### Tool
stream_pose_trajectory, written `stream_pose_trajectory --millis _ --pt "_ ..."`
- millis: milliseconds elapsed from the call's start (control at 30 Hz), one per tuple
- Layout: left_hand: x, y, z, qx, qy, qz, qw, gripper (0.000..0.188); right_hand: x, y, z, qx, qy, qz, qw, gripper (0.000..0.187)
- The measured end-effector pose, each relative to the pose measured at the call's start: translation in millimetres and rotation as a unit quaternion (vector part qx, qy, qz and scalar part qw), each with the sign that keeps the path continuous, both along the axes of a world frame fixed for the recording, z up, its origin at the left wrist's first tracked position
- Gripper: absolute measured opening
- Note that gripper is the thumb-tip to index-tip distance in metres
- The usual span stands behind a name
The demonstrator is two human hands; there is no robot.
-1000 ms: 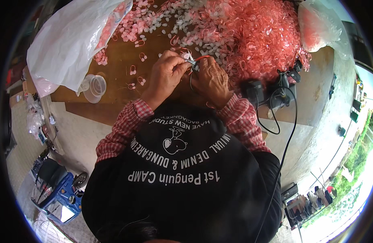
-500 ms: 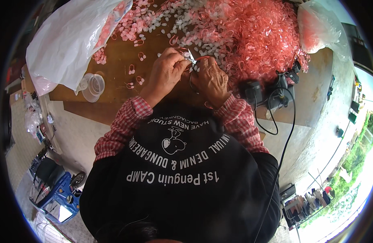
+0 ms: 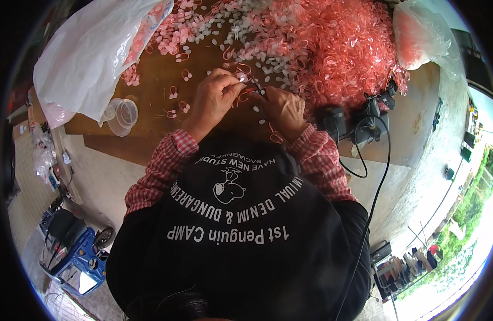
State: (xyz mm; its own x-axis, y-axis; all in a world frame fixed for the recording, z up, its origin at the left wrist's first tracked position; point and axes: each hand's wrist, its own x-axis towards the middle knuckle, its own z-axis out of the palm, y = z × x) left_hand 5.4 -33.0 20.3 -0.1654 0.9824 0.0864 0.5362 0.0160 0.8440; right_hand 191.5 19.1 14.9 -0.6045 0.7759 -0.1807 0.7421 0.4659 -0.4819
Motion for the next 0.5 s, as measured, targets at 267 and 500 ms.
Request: stream_pose_trajectory --millis 267,500 --pt "4 -1 2 0.060 0.088 -0.033 0.994 0.013 -13 12 16 -0.301 0.308 -0.167 0.887 0.026" --pt "10 -9 -3 0.054 0.000 -0.033 0.998 0.018 -16 16 25 -0.413 0.313 -0.203 0.831 0.025"
